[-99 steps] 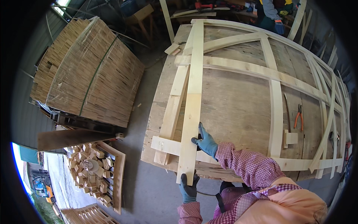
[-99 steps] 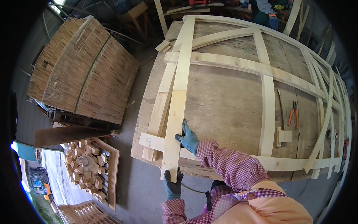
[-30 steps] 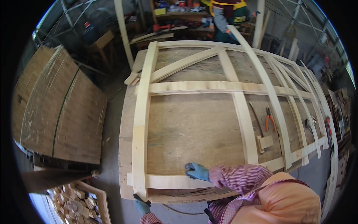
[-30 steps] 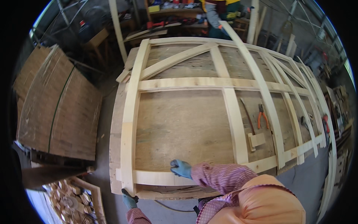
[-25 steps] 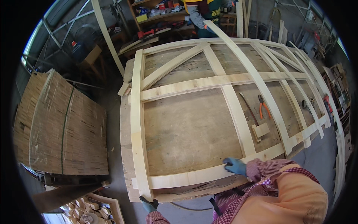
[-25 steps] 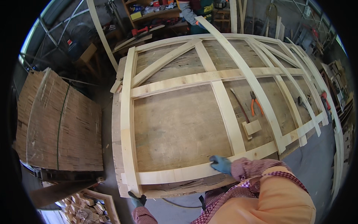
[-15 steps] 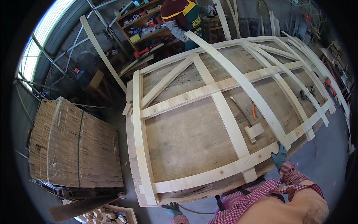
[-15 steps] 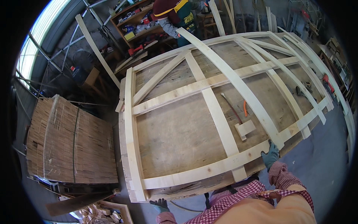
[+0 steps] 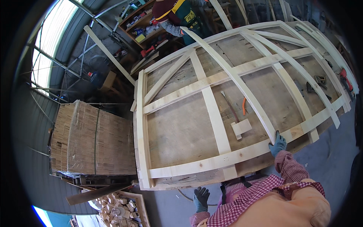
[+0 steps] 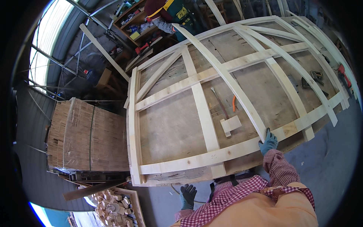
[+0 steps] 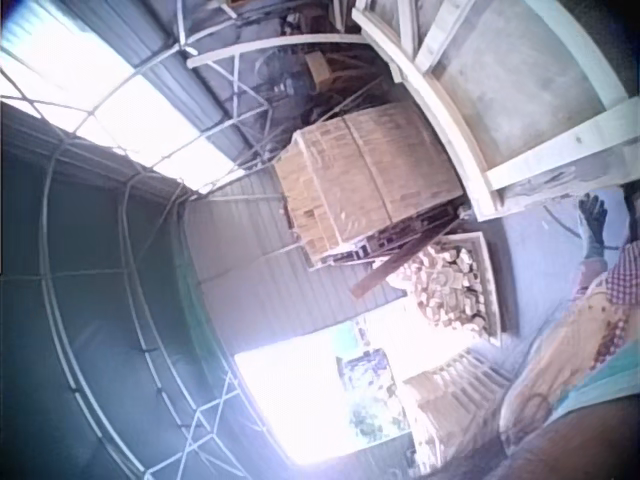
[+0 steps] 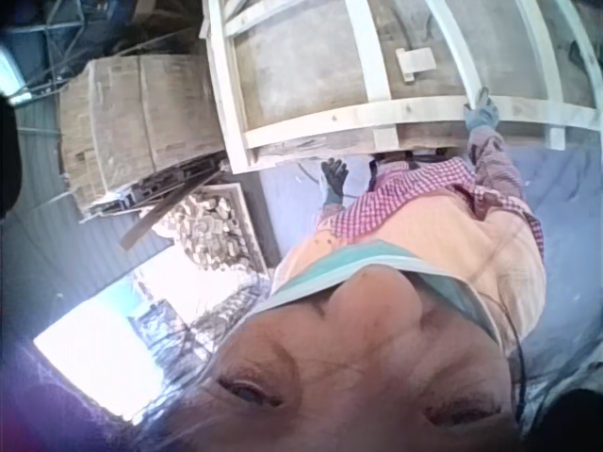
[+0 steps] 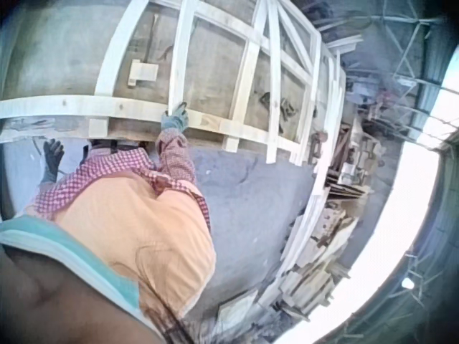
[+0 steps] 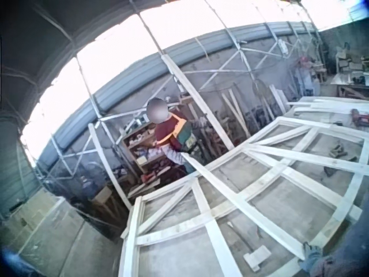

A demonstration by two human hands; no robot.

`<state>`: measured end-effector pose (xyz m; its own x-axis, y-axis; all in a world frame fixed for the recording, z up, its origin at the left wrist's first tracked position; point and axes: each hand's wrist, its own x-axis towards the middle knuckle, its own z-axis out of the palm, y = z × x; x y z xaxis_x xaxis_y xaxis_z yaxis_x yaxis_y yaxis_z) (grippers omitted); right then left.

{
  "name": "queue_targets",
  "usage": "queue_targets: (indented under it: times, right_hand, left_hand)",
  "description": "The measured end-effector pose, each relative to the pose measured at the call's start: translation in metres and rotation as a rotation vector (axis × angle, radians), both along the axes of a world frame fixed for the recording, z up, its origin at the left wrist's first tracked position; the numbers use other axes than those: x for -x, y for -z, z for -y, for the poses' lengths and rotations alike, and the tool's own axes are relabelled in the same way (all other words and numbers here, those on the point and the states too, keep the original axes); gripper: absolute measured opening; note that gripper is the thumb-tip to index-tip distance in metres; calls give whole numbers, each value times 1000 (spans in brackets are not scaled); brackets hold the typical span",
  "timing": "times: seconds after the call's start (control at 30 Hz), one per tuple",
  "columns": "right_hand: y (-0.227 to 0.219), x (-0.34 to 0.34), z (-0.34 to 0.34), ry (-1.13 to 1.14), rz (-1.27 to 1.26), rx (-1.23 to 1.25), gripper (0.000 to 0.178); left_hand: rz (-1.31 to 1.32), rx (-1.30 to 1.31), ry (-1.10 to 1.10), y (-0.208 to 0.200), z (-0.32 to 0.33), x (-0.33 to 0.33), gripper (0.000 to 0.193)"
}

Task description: The person assembles a wooden frame structure on a workbench using a nail gun and various hand tools. They position wooden planks, secure them with nails, and adjust pieces to fit the frame. The process involves repeated placement and fastening of wood components.

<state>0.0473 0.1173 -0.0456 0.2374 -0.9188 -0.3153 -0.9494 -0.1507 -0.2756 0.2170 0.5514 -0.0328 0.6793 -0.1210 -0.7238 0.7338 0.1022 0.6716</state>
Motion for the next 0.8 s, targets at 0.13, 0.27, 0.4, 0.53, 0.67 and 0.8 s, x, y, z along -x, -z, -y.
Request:
queue_targets:
  times: [0.13,0.27,0.4,0.53,0.67,0.8]
  right_hand:
    - [20,44,47,-146,352,-295,78]
    - [-77,51,37,-302,813,-619,60]
    - [-145,64,22,-51,1078,-1156,54]
    - [-166,93,6,23,1107,-1241,50]
    - [-175,122,-7,-20,1094,-1303,52]
    - [-193,155,-27,133,1084,-1320,56]
  left_hand:
    - [2,-26,102,-13,43,49,64]
    - [23,11,147,-23,69,69,57]
    - [88,29,241,-39,98,53,52]
    - [199,108,336,-61,131,23,53]
    - [207,203,405,-74,156,7,48]
    - [182,214,460,-79,169,3,45]
